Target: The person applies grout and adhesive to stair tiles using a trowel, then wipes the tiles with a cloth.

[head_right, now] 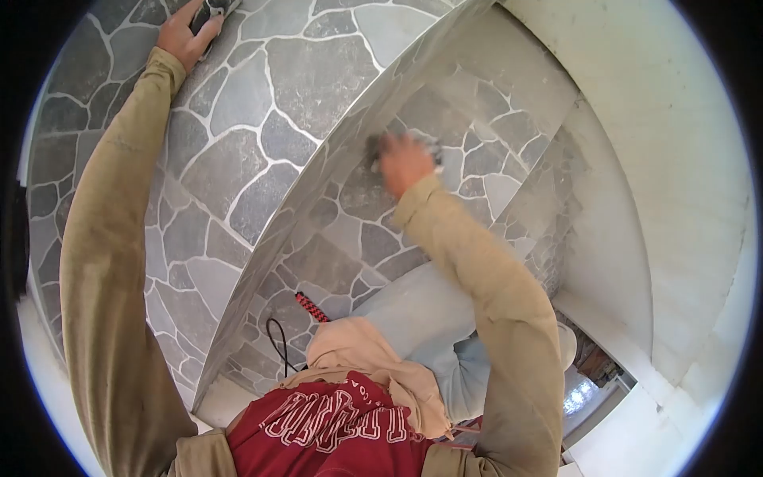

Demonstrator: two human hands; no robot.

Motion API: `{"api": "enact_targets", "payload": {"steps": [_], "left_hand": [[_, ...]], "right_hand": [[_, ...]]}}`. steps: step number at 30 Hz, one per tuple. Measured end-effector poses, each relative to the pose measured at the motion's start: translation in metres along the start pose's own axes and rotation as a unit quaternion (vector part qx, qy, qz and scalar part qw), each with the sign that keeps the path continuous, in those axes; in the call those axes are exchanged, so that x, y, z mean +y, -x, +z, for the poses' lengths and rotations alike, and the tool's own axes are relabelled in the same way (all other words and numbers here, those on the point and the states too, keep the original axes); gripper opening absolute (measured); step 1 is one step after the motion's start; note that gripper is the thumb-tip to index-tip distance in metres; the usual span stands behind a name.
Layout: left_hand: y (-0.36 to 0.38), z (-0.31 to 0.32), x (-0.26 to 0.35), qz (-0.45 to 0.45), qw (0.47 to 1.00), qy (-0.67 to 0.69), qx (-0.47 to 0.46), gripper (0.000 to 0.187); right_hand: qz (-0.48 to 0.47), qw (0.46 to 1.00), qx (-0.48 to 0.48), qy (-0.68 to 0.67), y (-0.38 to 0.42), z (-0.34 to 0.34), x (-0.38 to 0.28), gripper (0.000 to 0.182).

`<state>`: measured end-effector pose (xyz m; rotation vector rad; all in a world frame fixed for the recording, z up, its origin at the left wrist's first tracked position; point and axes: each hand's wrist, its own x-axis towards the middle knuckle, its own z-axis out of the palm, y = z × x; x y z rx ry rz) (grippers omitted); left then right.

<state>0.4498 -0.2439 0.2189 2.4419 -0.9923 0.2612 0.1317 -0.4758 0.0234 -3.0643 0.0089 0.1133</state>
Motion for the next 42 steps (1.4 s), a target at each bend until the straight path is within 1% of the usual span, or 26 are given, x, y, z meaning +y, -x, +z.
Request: {"api": "enact_targets", "payload": {"steps": [1, 2, 4, 5, 6, 8, 9, 11, 13, 17, 19, 20, 22, 23, 25, 28, 29, 30, 32, 33, 34, 36, 37, 40, 41, 42], "left_hand": [[0.001, 0.003, -0.002, 0.013, 1.0, 0.011, 0.011, 0.034], [0.001, 0.006, -0.004, 0.027, 0.999, 0.023, 0.022, 0.033], [-0.007, 0.016, -0.039, 0.046, 0.999, 0.003, 0.006, 0.038], [-0.011, 0.022, -0.054, 0.062, 0.998, -0.015, -0.008, 0.044], [-0.013, 0.024, -0.058, 0.068, 0.998, -0.009, -0.002, 0.044], [-0.013, 0.024, -0.057, 0.077, 0.997, 0.011, -0.003, 0.043], [-0.012, 0.022, -0.055, 0.065, 0.998, 0.003, -0.006, 0.042], [-0.01, 0.021, -0.048, 0.072, 0.997, 0.003, -0.003, 0.041], [-0.009, 0.019, -0.041, 0.082, 0.997, 0.002, 0.003, 0.04], [-0.012, 0.02, -0.045, 0.076, 0.997, 0.014, -0.002, 0.039], [-0.011, 0.02, -0.044, 0.061, 0.998, 0.029, -0.014, 0.039], [-0.009, 0.018, -0.042, 0.061, 0.998, 0.025, -0.013, 0.039], [-0.009, 0.017, -0.039, 0.05, 0.999, 0.019, -0.007, 0.039], [-0.01, 0.017, -0.039, 0.05, 0.999, 0.01, -0.004, 0.038], [-0.009, 0.017, -0.035, 0.063, 0.998, 0.012, -0.004, 0.035], [-0.008, 0.019, -0.034, 0.058, 0.998, 0.025, -0.002, 0.033], [-0.007, 0.019, -0.034, 0.058, 0.998, 0.029, -0.002, 0.034], [-0.009, 0.018, -0.034, 0.06, 0.998, 0.034, 0.0, 0.035], [-0.01, 0.016, -0.03, 0.056, 0.998, 0.031, -0.002, 0.035], [-0.01, 0.015, -0.03, 0.05, 0.998, 0.025, -0.009, 0.035], [-0.01, 0.015, -0.032, 0.044, 0.999, 0.021, -0.009, 0.035], [-0.01, 0.016, -0.035, 0.045, 0.999, 0.022, -0.011, 0.034], [-0.01, 0.016, -0.035, 0.046, 0.999, 0.015, -0.016, 0.034], [-0.009, 0.015, -0.033, 0.048, 0.998, 0.02, -0.021, 0.035], [-0.012, 0.015, -0.032, 0.048, 0.998, 0.022, -0.015, 0.035], [-0.012, 0.014, -0.03, 0.056, 0.998, 0.022, 0.0, 0.035]], "right_hand": [[0.162, 0.984, -0.033, -0.065, -0.019, 0.001, 0.014, 0.025], [0.165, 0.983, -0.037, -0.069, -0.022, -0.004, 0.024, 0.025], [0.026, 0.999, -0.03, 0.007, -0.028, -0.023, 0.043, 0.024], [-0.014, 0.999, -0.008, 0.029, -0.011, -0.015, 0.032, 0.024], [-0.008, 0.999, -0.004, 0.037, 0.006, -0.014, 0.019, 0.024], [-0.095, 0.995, 0.019, -0.009, 0.026, -0.011, 0.003, 0.023], [-0.093, 0.994, 0.04, 0.03, 0.018, -0.004, 0.013, 0.019], [0.108, 0.992, -0.008, 0.057, -0.021, 0.001, 0.057, 0.017], [0.165, 0.982, 0.032, 0.081, -0.043, -0.03, 0.1, 0.016], [0.207, 0.975, 0.074, 0.003, -0.033, -0.053, 0.108, 0.026], [0.305, 0.916, 0.171, -0.198, -0.012, -0.052, 0.092, 0.04], [0.303, 0.915, 0.173, -0.2, -0.006, -0.048, 0.081, 0.04], [0.444, 0.821, 0.055, -0.355, 0.002, -0.029, 0.065, 0.046], [0.447, 0.816, 0.059, -0.361, -0.005, -0.011, 0.059, 0.046], [0.482, 0.785, 0.16, -0.355, -0.024, 0.028, 0.048, 0.044], [0.507, 0.754, 0.138, -0.394, -0.066, -0.009, 0.036, 0.042], [0.502, 0.755, 0.176, -0.383, -0.068, -0.001, 0.035, 0.042], [0.501, 0.756, 0.18, -0.382, -0.064, 0.013, 0.04, 0.042], [0.478, 0.763, 0.254, -0.353, -0.042, 0.041, 0.044, 0.041], [0.456, 0.718, 0.318, -0.418, -0.033, 0.003, 0.027, 0.038], [0.453, 0.721, 0.313, -0.422, -0.041, -0.001, 0.029, 0.038], [0.497, 0.706, 0.212, -0.458, -0.057, 0.004, 0.036, 0.034], [0.515, 0.738, 0.168, -0.403, -0.073, 0.005, 0.046, 0.033], [0.471, 0.742, 0.218, -0.424, -0.067, 0.014, 0.051, 0.037], [0.469, 0.743, 0.273, -0.392, -0.048, 0.011, 0.044, 0.047], [0.463, 0.747, 0.276, -0.389, -0.044, 0.012, 0.05, 0.047]]}}
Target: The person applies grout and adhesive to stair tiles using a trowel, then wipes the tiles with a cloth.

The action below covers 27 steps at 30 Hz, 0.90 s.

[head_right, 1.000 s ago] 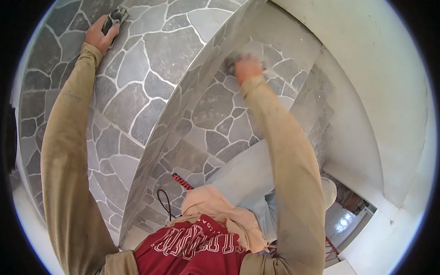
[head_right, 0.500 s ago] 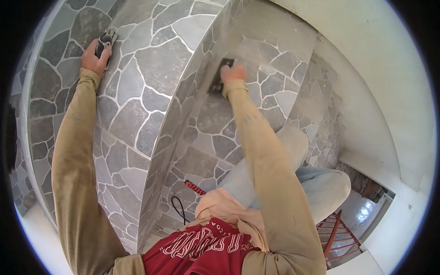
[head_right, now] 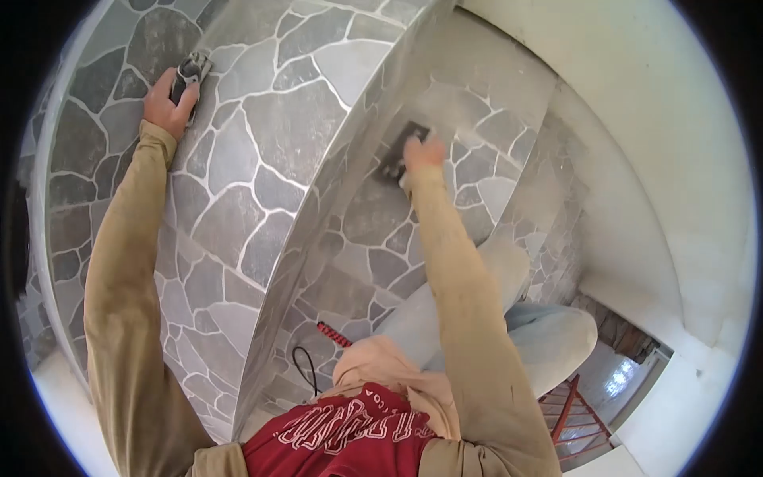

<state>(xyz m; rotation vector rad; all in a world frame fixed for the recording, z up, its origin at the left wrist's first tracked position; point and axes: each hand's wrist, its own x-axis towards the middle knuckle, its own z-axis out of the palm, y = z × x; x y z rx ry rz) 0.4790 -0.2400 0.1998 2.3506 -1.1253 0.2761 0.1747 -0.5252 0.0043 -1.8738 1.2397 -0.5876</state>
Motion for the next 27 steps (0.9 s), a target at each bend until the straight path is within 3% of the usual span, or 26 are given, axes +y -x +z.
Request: {"api": "enact_targets", "payload": {"steps": [2, 3, 4, 6, 7, 8, 10, 11, 12, 14, 15, 17, 18, 20, 21, 23, 25, 27], "left_hand": [[0.005, 0.001, -0.003, -0.002, 1.0, -0.007, 0.008, 0.035], [0.004, 0.0, -0.004, -0.007, 1.0, -0.006, -0.001, 0.035], [0.004, 0.0, -0.003, -0.009, 1.0, -0.003, -0.009, 0.035], [0.006, 0.0, 0.002, -0.023, 0.999, 0.023, -0.012, 0.035], [0.006, -0.001, 0.0, -0.015, 1.0, 0.016, -0.016, 0.035], [0.004, -0.001, -0.003, -0.008, 1.0, 0.008, -0.021, 0.035], [0.001, 0.003, -0.002, 0.007, 1.0, 0.003, 0.012, 0.035], [0.004, 0.003, -0.003, 0.021, 0.999, -0.006, 0.03, 0.035], [0.005, 0.001, -0.007, 0.017, 0.999, -0.011, 0.024, 0.035], [0.004, 0.003, -0.009, 0.0, 1.0, 0.006, 0.001, 0.035], [0.004, 0.003, -0.008, -0.011, 1.0, 0.01, -0.012, 0.035], [0.004, 0.003, -0.005, -0.004, 1.0, 0.013, -0.003, 0.035], [0.004, 0.003, -0.006, 0.002, 1.0, 0.012, 0.001, 0.035], [0.004, 0.004, -0.005, 0.017, 1.0, 0.002, 0.024, 0.035], [0.004, 0.004, -0.005, 0.029, 0.999, -0.008, 0.038, 0.036], [0.005, 0.001, -0.006, 0.006, 0.999, -0.018, 0.026, 0.036], [0.005, 0.001, -0.003, 0.004, 1.0, 0.001, 0.003, 0.036], [0.002, 0.001, -0.006, 0.011, 1.0, 0.007, 0.005, 0.037]], "right_hand": [[-0.089, 0.992, 0.027, -0.088, 0.001, 0.003, 0.025, 0.053], [-0.01, 0.996, -0.004, -0.084, 0.005, -0.002, -0.001, 0.051], [0.0, 0.997, -0.008, -0.081, 0.0, -0.002, -0.022, 0.051], [0.188, 0.965, -0.161, 0.09, -0.033, 0.0, -0.053, 0.051], [0.154, 0.983, -0.091, 0.035, -0.03, 0.01, -0.028, 0.05], [0.148, 0.985, -0.087, 0.034, -0.023, 0.01, -0.009, 0.05], [-0.072, 0.996, 0.049, 0.008, -0.013, -0.007, 0.023, 0.047], [-0.088, 0.992, 0.063, -0.067, -0.016, -0.004, 0.031, 0.045], [-0.083, 0.993, 0.057, -0.068, -0.022, 0.002, 0.021, 0.045], [0.177, 0.972, -0.155, -0.003, -0.044, -0.003, -0.013, 0.044], [0.177, 0.973, -0.151, -0.002, -0.048, -0.005, -0.031, 0.044], [0.142, 0.975, -0.109, 0.129, -0.048, 0.001, -0.069, 0.042], [0.136, 0.976, -0.108, 0.129, -0.041, 0.001, -0.049, 0.042], [-0.074, 0.995, 0.012, 0.059, -0.029, 0.003, 0.01, 0.043], [-0.085, 0.995, 0.011, 0.057, -0.032, 0.001, 0.004, 0.043], [-0.052, 0.992, 0.015, -0.116, -0.022, 0.002, 0.003, 0.045], [0.156, 0.982, -0.106, 0.007, -0.054, 0.012, -0.014, 0.045], [0.099, 0.991, -0.079, 0.046, -0.08, 0.018, -0.03, 0.044]]}}
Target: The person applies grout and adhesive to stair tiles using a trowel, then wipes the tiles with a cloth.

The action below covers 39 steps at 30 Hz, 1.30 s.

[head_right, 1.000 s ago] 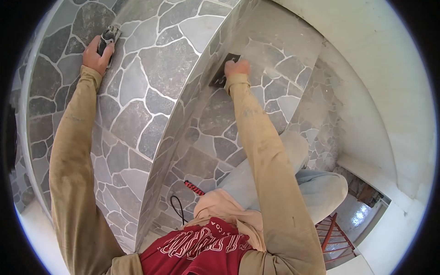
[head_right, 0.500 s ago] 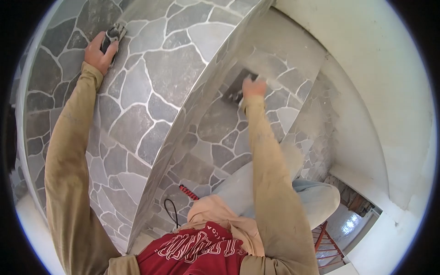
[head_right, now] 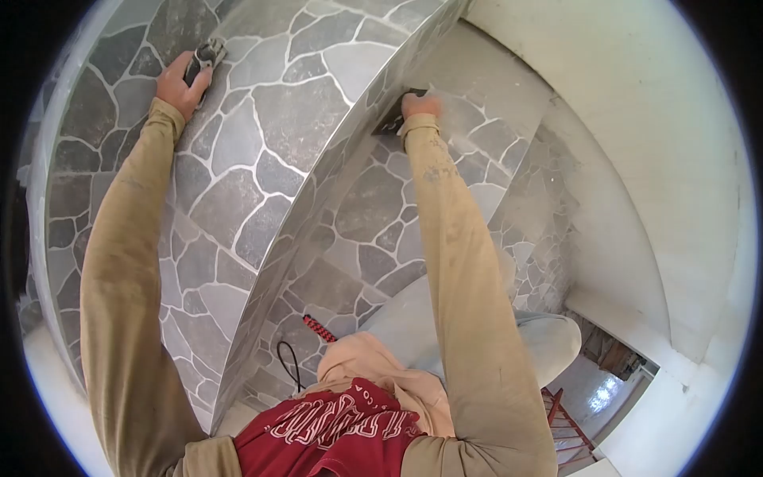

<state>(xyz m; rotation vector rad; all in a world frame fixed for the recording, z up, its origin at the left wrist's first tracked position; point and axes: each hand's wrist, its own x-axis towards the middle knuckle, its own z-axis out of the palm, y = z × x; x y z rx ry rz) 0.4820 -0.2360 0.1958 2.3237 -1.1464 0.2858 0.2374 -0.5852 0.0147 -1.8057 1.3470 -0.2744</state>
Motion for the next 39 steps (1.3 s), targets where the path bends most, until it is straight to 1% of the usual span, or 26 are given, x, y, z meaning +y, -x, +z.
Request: {"api": "enact_targets", "payload": {"steps": [1, 2, 3, 4, 5, 6, 9, 11, 12, 14, 16, 17, 18, 19, 20, 22, 24, 26, 28, 29, 30, 31, 32, 33, 35, 39], "left_hand": [[0.001, 0.002, -0.003, 0.0, 1.0, 0.002, -0.009, 0.038], [0.001, 0.007, -0.008, 0.023, 0.999, -0.008, 0.035, 0.037], [-0.004, 0.003, -0.006, 0.022, 0.999, -0.008, 0.044, 0.037], [-0.005, 0.0, -0.001, 0.0, 1.0, -0.003, 0.013, 0.036], [0.001, -0.002, 0.002, -0.028, 0.999, 0.002, -0.025, 0.035], [0.003, 0.001, 0.001, 0.003, 1.0, -0.015, 0.003, 0.035], [0.002, -0.001, 0.002, 0.001, 1.0, -0.021, -0.008, 0.036], [0.001, 0.002, 0.003, 0.01, 1.0, -0.005, -0.004, 0.035], [0.001, 0.002, 0.002, 0.009, 1.0, 0.01, 0.004, 0.035], [0.002, 0.002, 0.001, 0.014, 1.0, 0.006, -0.01, 0.033], [-0.002, 0.002, 0.001, 0.016, 1.0, 0.006, -0.011, 0.032], [0.0, 0.003, 0.001, 0.011, 1.0, 0.013, -0.005, 0.031], [0.0, 0.004, 0.003, 0.001, 1.0, 0.018, 0.011, 0.03], [-0.005, 0.005, 0.007, 0.005, 1.0, 0.018, 0.023, 0.03], [-0.006, 0.005, 0.008, 0.008, 0.999, 0.021, 0.024, 0.03], [-0.001, 0.003, 0.007, 0.0, 1.0, 0.005, 0.01, 0.03], [-0.002, 0.002, 0.006, -0.008, 1.0, 0.0, 0.0, 0.031], [-0.001, 0.003, 0.004, -0.018, 1.0, -0.006, -0.009, 0.031], [-0.001, 0.004, 0.003, 0.005, 1.0, -0.003, 0.01, 0.032], [0.001, 0.005, 0.003, 0.006, 1.0, -0.007, -0.002, 0.032], [0.0, 0.005, 0.003, -0.001, 1.0, -0.007, 0.007, 0.032], [0.0, 0.007, 0.002, -0.008, 1.0, -0.007, 0.017, 0.033], [0.0, 0.008, -0.003, -0.011, 1.0, -0.002, 0.015, 0.034], [0.003, 0.009, -0.004, -0.011, 1.0, -0.003, 0.006, 0.034], [-0.002, 0.009, -0.007, 0.0, 1.0, -0.003, 0.023, 0.037], [0.002, 0.007, -0.008, -0.019, 1.0, -0.02, 0.009, 0.039]], "right_hand": [[-0.043, 0.998, 0.024, 0.043, -0.011, 0.006, 0.0, 0.043], [-0.062, 0.995, 0.045, 0.064, -0.018, 0.005, 0.008, 0.04], [-0.064, 0.998, 0.029, 0.007, -0.01, -0.012, 0.006, 0.038], [-0.064, 0.997, 0.007, -0.047, 0.007, -0.029, 0.013, 0.037], [-0.025, 0.991, -0.038, -0.125, 0.014, -0.039, 0.031, 0.035], [0.021, 0.975, -0.084, -0.204, 0.028, -0.042, 0.05, 0.034], [0.04, 0.972, -0.067, -0.221, 0.095, -0.031, 0.069, 0.031], [-0.111, 0.981, 0.097, -0.126, 0.1, 0.002, 0.086, 0.031], [-0.128, 0.975, 0.133, -0.123, 0.069, 0.029, 0.094, 0.036], [0.032, 0.999, 0.006, -0.034, 0.044, 0.026, 0.032, 0.042], [-0.001, 1.0, -0.029, 0.003, -0.005, 0.029, 0.036, 0.043], [0.008, 1.0, -0.018, -0.001, -0.02, 0.023, 0.053, 0.043], [0.038, 0.986, -0.008, -0.165, -0.043, 0.014, 0.07, 0.038], [0.059, 0.944, -0.004, -0.325, -0.053, -0.002, 0.063, 0.032], [0.056, 0.943, -0.006, -0.328, -0.055, -0.017, 0.066, 0.032], [0.118, 0.86, -0.042, -0.494, 0.008, -0.069, 0.05, 0.021], [0.067, 0.906, -0.092, -0.408, 0.063, -0.089, 0.056, 0.013], [-0.008, 0.946, -0.085, -0.314, 0.105, -0.063, 0.084, 0.017], [0.003, 0.958, -0.106, -0.268, 0.165, -0.026, 0.071, 0.021], [-0.029, 0.969, -0.102, -0.223, 0.191, -0.013, 0.051, 0.024], [-0.082, 0.983, -0.045, -0.156, 0.206, 0.007, 0.036, 0.024], [-0.161, 0.976, 0.017, -0.144, 0.207, 0.032, 0.029, 0.028], [-0.088, 0.995, 0.008, -0.042, 0.191, 0.063, 0.038, 0.031], [-0.079, 0.996, 0.005, -0.042, 0.198, 0.065, 0.037, 0.031], [-0.12, 0.98, 0.073, -0.141, 0.195, 0.06, 0.018, 0.03], [-0.159, 0.977, 0.041, -0.138, 0.188, 0.063, 0.041, 0.029]]}}
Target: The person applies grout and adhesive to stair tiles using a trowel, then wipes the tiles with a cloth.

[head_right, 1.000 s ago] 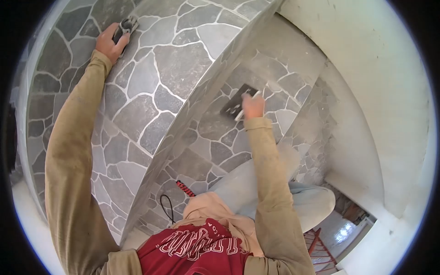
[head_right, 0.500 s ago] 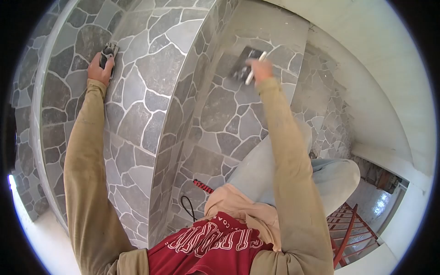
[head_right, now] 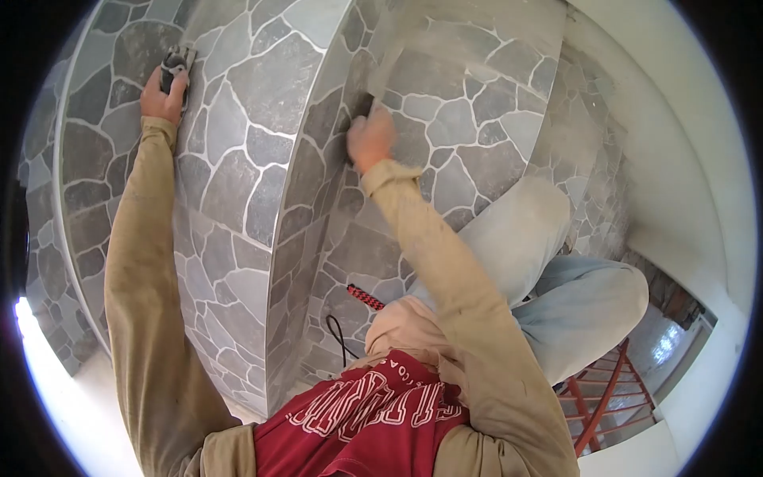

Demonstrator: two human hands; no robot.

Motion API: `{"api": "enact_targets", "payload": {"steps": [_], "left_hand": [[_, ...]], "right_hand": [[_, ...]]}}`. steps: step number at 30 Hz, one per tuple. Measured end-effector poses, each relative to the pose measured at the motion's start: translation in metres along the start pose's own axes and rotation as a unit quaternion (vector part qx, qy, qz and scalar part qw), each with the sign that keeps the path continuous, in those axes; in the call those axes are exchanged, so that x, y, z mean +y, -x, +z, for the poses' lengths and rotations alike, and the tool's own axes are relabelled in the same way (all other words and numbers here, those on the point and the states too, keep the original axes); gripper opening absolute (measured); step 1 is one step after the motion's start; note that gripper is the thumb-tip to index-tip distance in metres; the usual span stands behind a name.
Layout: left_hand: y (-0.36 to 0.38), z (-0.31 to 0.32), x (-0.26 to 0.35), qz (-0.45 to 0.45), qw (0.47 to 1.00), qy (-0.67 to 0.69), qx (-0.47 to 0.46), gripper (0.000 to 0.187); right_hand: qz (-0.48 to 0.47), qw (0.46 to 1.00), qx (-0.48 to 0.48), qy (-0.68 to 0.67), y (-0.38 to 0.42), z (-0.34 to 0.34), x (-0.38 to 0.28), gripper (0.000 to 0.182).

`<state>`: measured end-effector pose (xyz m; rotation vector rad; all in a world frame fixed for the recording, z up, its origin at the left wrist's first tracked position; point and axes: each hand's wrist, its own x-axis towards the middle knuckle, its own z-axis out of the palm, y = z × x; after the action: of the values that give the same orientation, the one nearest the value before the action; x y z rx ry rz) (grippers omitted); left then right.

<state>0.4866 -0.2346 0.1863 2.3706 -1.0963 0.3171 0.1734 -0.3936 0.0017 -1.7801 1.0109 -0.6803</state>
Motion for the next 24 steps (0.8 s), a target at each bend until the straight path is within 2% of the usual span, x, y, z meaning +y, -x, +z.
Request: {"api": "enact_targets", "payload": {"steps": [1, 2, 4, 7, 9, 10, 12, 13, 14, 16, 17, 18, 20, 21, 22, 24], "left_hand": [[0.0, 0.001, -0.001, 0.01, 1.0, -0.007, 0.006, 0.04], [-0.004, 0.001, -0.002, 0.022, 1.0, -0.016, 0.015, 0.04], [0.002, 0.0, -0.004, 0.008, 1.0, -0.004, -0.006, 0.039], [-0.007, 0.0, 0.003, 0.013, 1.0, 0.002, 0.008, 0.038], [-0.003, -0.003, 0.003, -0.01, 1.0, -0.006, -0.023, 0.039], [-0.002, -0.004, 0.003, -0.011, 1.0, -0.006, -0.024, 0.039], [-0.003, -0.004, 0.004, -0.015, 0.999, -0.001, -0.03, 0.038], [-0.002, -0.003, 0.006, -0.015, 0.999, 0.002, -0.028, 0.038], [-0.001, -0.003, 0.008, -0.008, 1.0, 0.005, -0.016, 0.038], [-0.004, -0.004, 0.007, 0.003, 1.0, 0.006, -0.004, 0.037], [-0.006, -0.003, 0.006, 0.006, 1.0, 0.007, -0.004, 0.036], [-0.002, -0.003, 0.004, 0.003, 1.0, 0.007, -0.009, 0.036], [0.0, -0.003, 0.005, 0.001, 1.0, 0.011, -0.007, 0.036], [-0.002, -0.003, 0.006, 0.005, 1.0, 0.015, -0.006, 0.036], [-0.001, -0.003, 0.005, 0.003, 1.0, 0.016, -0.004, 0.036], [-0.001, -0.003, 0.005, 0.016, 1.0, 0.011, -0.007, 0.033]], "right_hand": [[0.1, 0.991, -0.028, -0.088, -0.011, -0.002, 0.005, 0.026], [0.09, 0.991, -0.034, -0.092, -0.023, -0.001, 0.008, 0.026], [-0.007, 0.987, -0.029, 0.159, -0.02, -0.005, 0.016, 0.024], [-0.026, 0.988, 0.037, 0.148, -0.058, -0.046, 0.016, 0.024], [0.046, 0.988, 0.053, 0.14, -0.069, -0.067, -0.001, 0.027], [0.047, 0.987, 0.052, 0.141, -0.064, -0.066, -0.01, 0.027], [0.049, 0.992, -0.093, 0.07, -0.059, -0.056, -0.028, 0.031], [-0.001, 0.993, -0.058, 0.099, -0.058, -0.025, 0.005, 0.033], [-0.005, 0.993, -0.058, 0.101, -0.059, -0.021, 0.013, 0.033], [0.057, 0.987, -0.047, 0.141, -0.064, -0.021, 0.017, 0.034], [0.015, 0.982, -0.022, 0.187, -0.068, -0.029, 0.022, 0.034], [0.015, 0.981, -0.026, 0.19, -0.071, -0.039, 0.019, 0.034], [0.113, 0.991, -0.037, 0.053, -0.085, -0.056, 0.003, 0.034], [0.116, 0.989, -0.07, -0.05, -0.087, -0.05, 0.005, 0.032], [0.115, 0.99, -0.071, -0.048, -0.086, -0.039, 0.011, 0.032], [0.039, 0.988, -0.033, 0.147, -0.088, -0.024, 0.012, 0.032]]}}
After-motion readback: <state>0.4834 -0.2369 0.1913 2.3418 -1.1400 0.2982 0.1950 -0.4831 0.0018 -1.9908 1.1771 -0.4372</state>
